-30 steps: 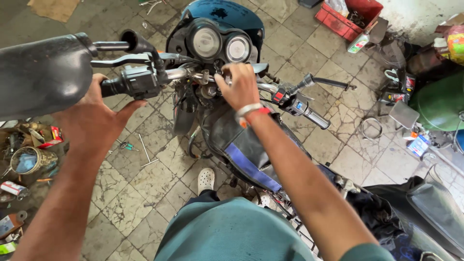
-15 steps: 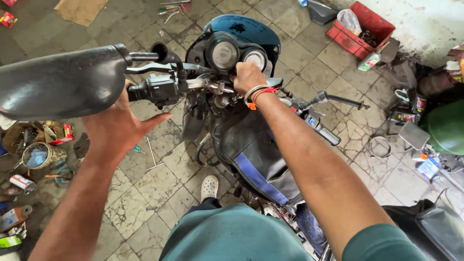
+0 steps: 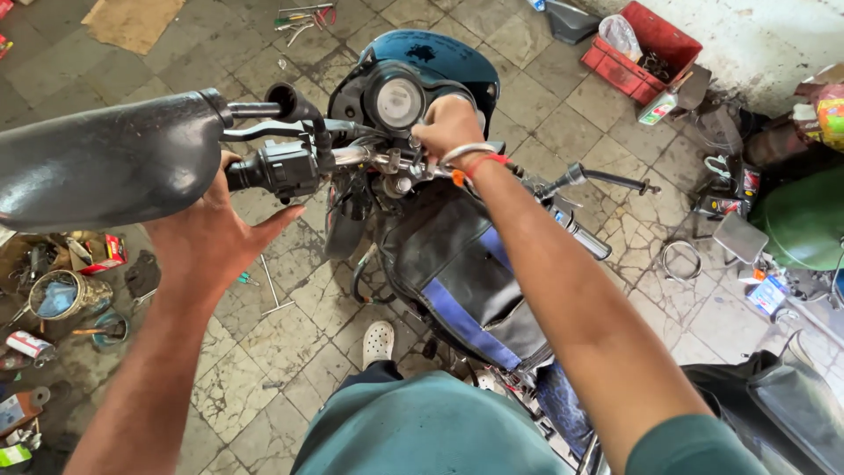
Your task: The person uses a T-handle wrench to loosen a fitting on the motorcycle's fuel tank area, then removes the fuel cap and works around the tank opening. They handle a small component, walk to the side of the shop, pick up parts from the floor, and return to the motorcycle.
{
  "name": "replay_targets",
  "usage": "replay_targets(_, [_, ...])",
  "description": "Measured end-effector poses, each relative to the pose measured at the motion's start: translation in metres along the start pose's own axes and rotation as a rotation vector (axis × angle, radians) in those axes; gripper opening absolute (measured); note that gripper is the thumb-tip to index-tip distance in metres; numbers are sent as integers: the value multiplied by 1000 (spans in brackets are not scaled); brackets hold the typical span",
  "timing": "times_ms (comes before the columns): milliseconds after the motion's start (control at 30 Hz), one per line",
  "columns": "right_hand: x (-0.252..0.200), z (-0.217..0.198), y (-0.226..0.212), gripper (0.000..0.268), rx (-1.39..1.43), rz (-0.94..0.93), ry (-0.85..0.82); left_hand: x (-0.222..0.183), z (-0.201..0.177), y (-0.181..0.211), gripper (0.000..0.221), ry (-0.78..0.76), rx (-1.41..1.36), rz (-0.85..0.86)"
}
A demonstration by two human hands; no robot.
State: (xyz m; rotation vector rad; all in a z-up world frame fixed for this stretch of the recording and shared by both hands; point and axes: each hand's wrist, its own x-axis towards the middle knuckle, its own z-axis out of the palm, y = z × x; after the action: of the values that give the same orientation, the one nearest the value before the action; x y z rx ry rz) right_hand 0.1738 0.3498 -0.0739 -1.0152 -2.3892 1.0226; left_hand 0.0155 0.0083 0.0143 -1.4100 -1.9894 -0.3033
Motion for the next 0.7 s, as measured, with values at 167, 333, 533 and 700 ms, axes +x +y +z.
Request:
replay_targets(167, [-102,-44,-43,24,492,43,86,-31,29,35,95,74,-125,-122])
replay_targets(333, [-221,-28,-27,19,916,156,-6,-52,9,140,83,-38,-848,-59])
replay_targets(533, [-331,-26,17,21,1312,486,46,-95,22,224,38,-818,-1419,-100])
replay_targets(700, [-387,-38,41,25,1381,571,245,-77,-2,255,31,-1072,-1547,-163])
